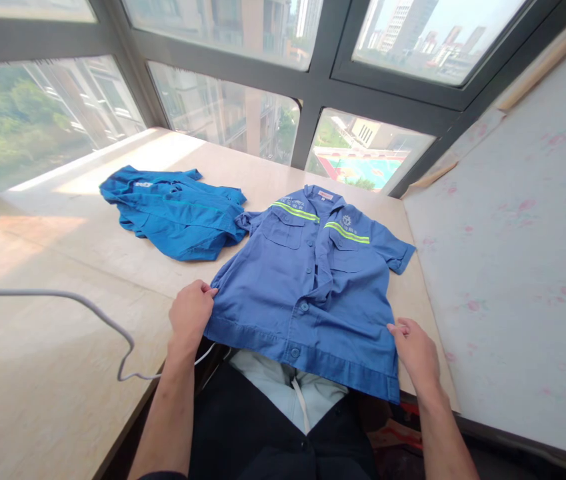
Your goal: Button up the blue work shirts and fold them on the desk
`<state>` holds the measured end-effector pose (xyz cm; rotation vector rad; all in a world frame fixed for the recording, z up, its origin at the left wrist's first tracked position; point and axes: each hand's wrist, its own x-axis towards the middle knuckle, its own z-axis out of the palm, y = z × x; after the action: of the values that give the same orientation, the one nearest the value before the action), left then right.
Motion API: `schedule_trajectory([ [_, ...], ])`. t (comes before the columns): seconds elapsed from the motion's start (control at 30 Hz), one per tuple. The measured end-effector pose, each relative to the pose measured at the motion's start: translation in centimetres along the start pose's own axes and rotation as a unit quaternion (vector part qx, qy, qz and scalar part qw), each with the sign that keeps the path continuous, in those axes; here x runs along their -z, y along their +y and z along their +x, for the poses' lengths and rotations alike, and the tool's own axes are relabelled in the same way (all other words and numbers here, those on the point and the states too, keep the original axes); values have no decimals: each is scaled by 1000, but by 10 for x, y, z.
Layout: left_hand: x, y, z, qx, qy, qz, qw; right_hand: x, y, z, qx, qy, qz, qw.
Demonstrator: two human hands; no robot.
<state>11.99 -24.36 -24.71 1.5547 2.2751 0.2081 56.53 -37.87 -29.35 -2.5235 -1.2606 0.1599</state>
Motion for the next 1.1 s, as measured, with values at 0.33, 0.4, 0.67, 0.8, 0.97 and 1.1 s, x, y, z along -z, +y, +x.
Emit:
schedule_trajectory([
  [0.33,3,-21,-4,10,147,-209,967,11,15,13,-31,-29,78,996],
  [0.4,3,-22,-7,23,126,-204,971,12,21,17,-34,-33,87,995],
  [0.67,-6,-21,-18,71,104,-121,985,12,30,28,-49,-57,69,995],
  [0.8,-8,-20,-18,81,101,-90,988,14,21,26,-27,-39,42,998],
  [0.97,-12,-7,-22,-66,192,-87,975,20,-4,21,25,18,47,998],
  [1.1,-21,35,-40,-202,184,-156,949,24,-44,18,126,56,134,981],
])
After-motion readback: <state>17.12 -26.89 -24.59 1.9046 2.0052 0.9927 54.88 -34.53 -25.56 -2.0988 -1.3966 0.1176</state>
